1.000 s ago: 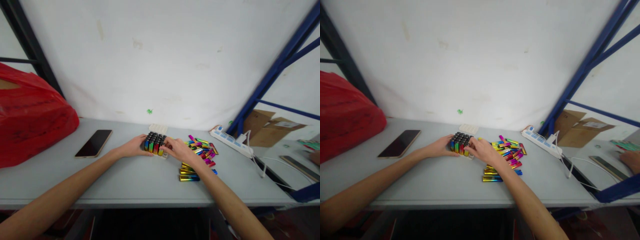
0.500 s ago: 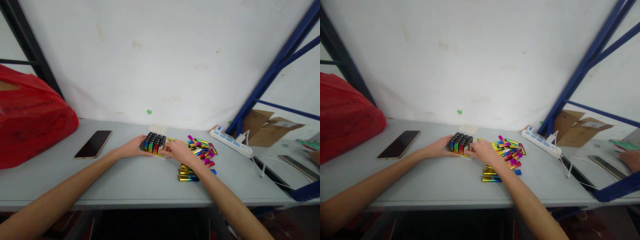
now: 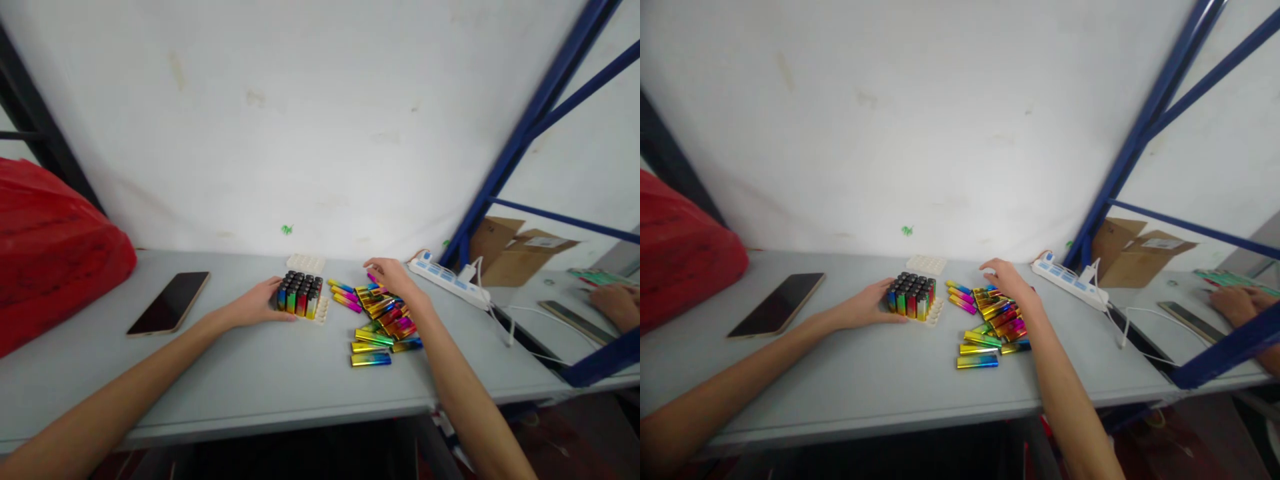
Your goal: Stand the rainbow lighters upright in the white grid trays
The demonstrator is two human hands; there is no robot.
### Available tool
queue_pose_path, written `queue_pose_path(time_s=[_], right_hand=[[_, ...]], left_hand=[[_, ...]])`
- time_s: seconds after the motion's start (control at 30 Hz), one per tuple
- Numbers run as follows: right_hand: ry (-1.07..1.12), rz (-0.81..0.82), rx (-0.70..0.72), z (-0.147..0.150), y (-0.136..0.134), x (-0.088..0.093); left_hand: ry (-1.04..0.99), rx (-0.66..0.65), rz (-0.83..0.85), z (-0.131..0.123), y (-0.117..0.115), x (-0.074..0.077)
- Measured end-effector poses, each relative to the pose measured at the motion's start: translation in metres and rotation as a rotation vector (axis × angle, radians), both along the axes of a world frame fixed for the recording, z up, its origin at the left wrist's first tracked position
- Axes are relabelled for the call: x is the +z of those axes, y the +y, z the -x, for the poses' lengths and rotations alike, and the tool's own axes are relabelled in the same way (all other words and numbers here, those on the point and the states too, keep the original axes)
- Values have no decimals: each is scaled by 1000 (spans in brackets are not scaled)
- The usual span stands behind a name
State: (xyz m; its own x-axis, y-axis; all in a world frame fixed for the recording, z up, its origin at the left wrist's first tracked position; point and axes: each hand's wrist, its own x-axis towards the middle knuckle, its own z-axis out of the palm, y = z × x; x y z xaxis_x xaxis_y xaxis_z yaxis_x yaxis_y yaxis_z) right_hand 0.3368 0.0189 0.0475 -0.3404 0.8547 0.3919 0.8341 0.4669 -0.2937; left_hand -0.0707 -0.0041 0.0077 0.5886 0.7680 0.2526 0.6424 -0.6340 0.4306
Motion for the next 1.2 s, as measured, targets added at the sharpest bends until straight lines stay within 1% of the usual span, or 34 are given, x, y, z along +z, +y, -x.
queue_pose_path(time_s=[0.1, 0.2, 0.3, 0.37, 0.47, 0.53, 0.6, 0.67, 0.77, 0.87, 0.93, 1.0, 1.07, 1.2], right_hand=[[-66, 64, 90, -6, 4, -10], [-155, 134, 175, -3, 7, -19], [-209, 178, 210, 1, 10, -26], [-205, 175, 198, 3, 11, -28], [-110, 121, 131, 6, 10, -27], [15, 35, 77, 11, 9, -23], [189, -46, 40, 17, 6, -18], [414, -54, 42, 24, 4, -14], [759, 85, 87, 36, 0, -10], [1036, 294, 141, 48, -6, -8], [1176, 448, 199, 54, -12, -7], [1256, 593, 247, 60, -17, -6], [1272, 702, 270, 65, -21, -6], [1259, 786, 247, 78, -27, -7]], left_hand=[[-3, -13, -3, 0, 1, 0], [-13, -20, 6, 0, 0, 1], [-21, -9, 7, -1, -1, 2], [-19, -6, 12, -1, -2, 2], [-25, -2, 25, -1, -2, 1], [-32, -1, 37, -1, -2, 1], [-42, -4, 52, 0, -1, 0], [-52, -8, 64, 2, 1, 0], [-58, -21, 93, 4, 4, 1], [-67, -42, 123, 7, 3, 5], [-74, -52, 142, 8, 2, 8], [-74, -63, 158, 9, 0, 10], [-65, -63, 152, 8, -2, 11], [-53, -35, 118, 7, -4, 10]])
